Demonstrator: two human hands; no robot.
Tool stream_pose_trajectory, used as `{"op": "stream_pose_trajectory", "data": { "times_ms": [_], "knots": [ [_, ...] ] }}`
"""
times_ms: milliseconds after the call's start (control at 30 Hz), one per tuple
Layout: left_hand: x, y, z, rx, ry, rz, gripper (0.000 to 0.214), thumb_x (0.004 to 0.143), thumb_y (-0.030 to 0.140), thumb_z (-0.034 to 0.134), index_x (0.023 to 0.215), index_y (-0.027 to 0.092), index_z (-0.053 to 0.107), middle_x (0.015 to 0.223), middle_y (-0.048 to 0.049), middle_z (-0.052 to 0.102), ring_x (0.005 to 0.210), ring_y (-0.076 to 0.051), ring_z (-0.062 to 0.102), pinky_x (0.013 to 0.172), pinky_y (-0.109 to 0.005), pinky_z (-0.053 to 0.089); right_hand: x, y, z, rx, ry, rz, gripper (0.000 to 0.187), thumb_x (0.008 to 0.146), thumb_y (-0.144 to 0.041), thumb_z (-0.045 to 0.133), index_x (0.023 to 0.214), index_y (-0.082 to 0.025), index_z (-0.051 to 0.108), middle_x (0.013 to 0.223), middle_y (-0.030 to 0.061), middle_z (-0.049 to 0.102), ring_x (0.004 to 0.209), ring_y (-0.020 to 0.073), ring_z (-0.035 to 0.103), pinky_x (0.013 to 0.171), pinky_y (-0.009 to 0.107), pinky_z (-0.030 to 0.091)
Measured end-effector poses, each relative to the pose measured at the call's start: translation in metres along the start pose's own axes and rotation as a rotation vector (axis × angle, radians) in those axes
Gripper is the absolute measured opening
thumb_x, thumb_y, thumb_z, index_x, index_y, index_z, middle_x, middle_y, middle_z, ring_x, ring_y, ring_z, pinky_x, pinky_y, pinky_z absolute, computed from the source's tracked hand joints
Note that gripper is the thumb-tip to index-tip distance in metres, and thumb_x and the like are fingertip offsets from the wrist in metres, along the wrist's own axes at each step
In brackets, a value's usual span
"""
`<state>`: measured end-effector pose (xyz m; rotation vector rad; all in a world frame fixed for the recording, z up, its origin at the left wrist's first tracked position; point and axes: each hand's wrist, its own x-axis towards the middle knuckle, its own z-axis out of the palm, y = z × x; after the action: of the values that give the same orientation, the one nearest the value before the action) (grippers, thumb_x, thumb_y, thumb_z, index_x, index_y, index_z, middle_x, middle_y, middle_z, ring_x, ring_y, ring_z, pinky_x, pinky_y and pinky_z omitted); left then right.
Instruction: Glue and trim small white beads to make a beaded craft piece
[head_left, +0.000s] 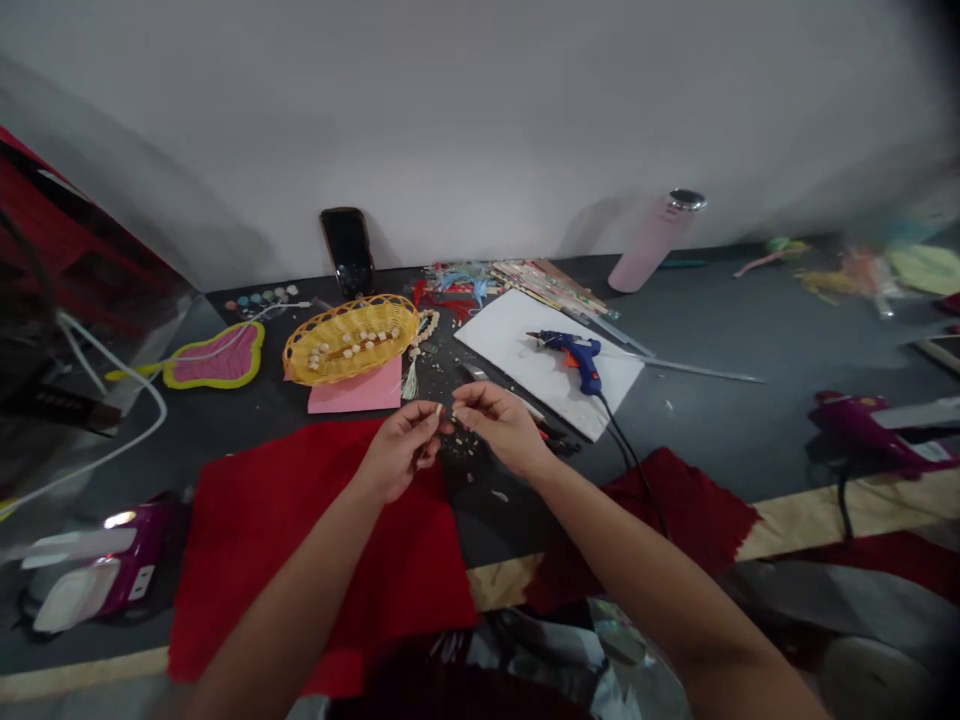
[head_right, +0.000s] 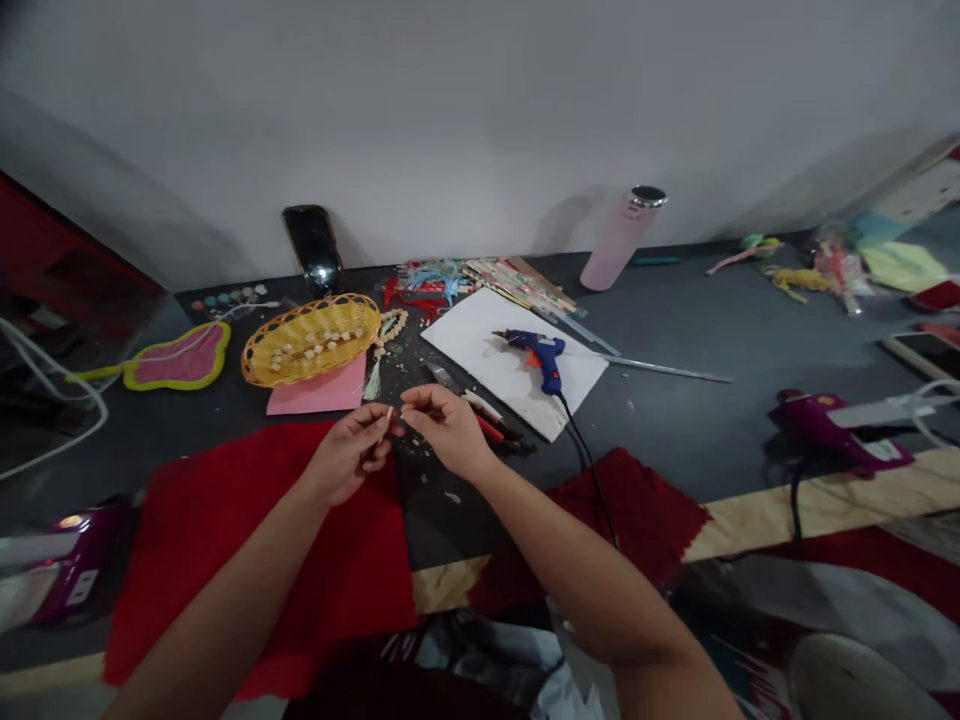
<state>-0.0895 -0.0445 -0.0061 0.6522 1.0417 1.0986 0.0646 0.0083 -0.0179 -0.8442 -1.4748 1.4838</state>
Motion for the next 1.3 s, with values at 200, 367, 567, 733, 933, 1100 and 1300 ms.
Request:
{"op": "stream_pose_trajectory", "data": {
  "times_ms": [200, 367, 567, 733, 933, 1100, 1300],
  "knots": [
    [0.001, -0.009, -0.003, 0.049, -0.011, -0.039, 0.024, 0.076, 0.036, 0.062, 0.089, 0.016, 0.057, 0.077, -0.0025, 0.060, 0.045, -0.002, 0.038, 0.039, -0.014, 0.018, -0.004, 0.009, -0.002, -0.138, -0.008, -0.037, 0.017, 0.080, -0.026, 0.059, 0.096, -0.019, 0.059, 0.086, 0.0026, 0.062, 0.079, 0.0139, 0.059, 0.073, 0.028, 0.049],
    [-0.003, -0.011, -0.003, 0.112, -0.012, -0.032, 0.026, 0.077, 0.038, 0.060, 0.089, 0.015, 0.059, 0.079, -0.0048, 0.062, 0.044, -0.003, 0.037, 0.039, -0.015, 0.019, -0.006, 0.009, 0.002, -0.168, -0.032, -0.047, 0.014, 0.081, -0.026, 0.059, 0.094, -0.022, 0.060, 0.084, 0.0016, 0.062, 0.075, 0.0133, 0.059, 0.068, 0.026, 0.049],
    [-0.007, -0.009, -0.003, 0.206, 0.019, 0.035, 0.027, 0.072, 0.040, 0.065, 0.079, 0.015, 0.058, 0.067, -0.0018, 0.062, 0.042, -0.003, 0.035, 0.041, -0.017, 0.025, -0.011, 0.004, 0.003, -0.243, -0.063, -0.100, 0.013, 0.081, -0.030, 0.060, 0.091, -0.022, 0.061, 0.083, 0.0018, 0.062, 0.076, 0.0140, 0.059, 0.069, 0.028, 0.048],
    [-0.008, -0.008, -0.004, 0.243, -0.009, 0.063, 0.026, 0.073, 0.039, 0.064, 0.078, 0.015, 0.059, 0.064, -0.0013, 0.061, 0.044, -0.004, 0.037, 0.043, -0.017, 0.028, -0.013, 0.000, -0.001, -0.283, -0.144, -0.110, 0.015, 0.084, -0.031, 0.056, 0.096, -0.022, 0.060, 0.087, 0.0029, 0.063, 0.078, 0.0143, 0.059, 0.069, 0.028, 0.049],
    [-0.007, -0.010, -0.005, 0.274, -0.019, 0.056, 0.025, 0.074, 0.038, 0.063, 0.080, 0.014, 0.061, 0.068, -0.0025, 0.063, 0.042, -0.003, 0.037, 0.042, -0.017, 0.027, -0.009, -0.002, -0.004, -0.398, -0.178, -0.245, 0.012, 0.086, -0.027, 0.053, 0.089, -0.021, 0.062, 0.084, 0.0040, 0.063, 0.079, 0.0154, 0.059, 0.074, 0.030, 0.047],
    [-0.006, -0.012, -0.007, 0.173, -0.013, 0.033, 0.032, 0.072, 0.039, 0.064, 0.092, 0.014, 0.063, 0.070, -0.0041, 0.064, 0.042, -0.003, 0.034, 0.041, -0.018, 0.023, -0.008, -0.002, -0.005, -0.487, -0.050, -0.228, 0.012, 0.086, -0.026, 0.050, 0.088, -0.021, 0.061, 0.081, 0.0033, 0.064, 0.076, 0.0152, 0.059, 0.071, 0.029, 0.046],
    [-0.006, -0.010, -0.004, 0.174, 0.008, 0.035, 0.033, 0.073, 0.038, 0.064, 0.096, 0.016, 0.057, 0.072, -0.0039, 0.066, 0.042, -0.003, 0.037, 0.041, -0.017, 0.026, -0.010, -0.001, -0.002, -0.665, -0.082, -0.413, 0.009, 0.085, -0.023, 0.052, 0.085, -0.022, 0.060, 0.086, 0.0054, 0.064, 0.085, 0.0176, 0.058, 0.079, 0.032, 0.046]
  ]
}}
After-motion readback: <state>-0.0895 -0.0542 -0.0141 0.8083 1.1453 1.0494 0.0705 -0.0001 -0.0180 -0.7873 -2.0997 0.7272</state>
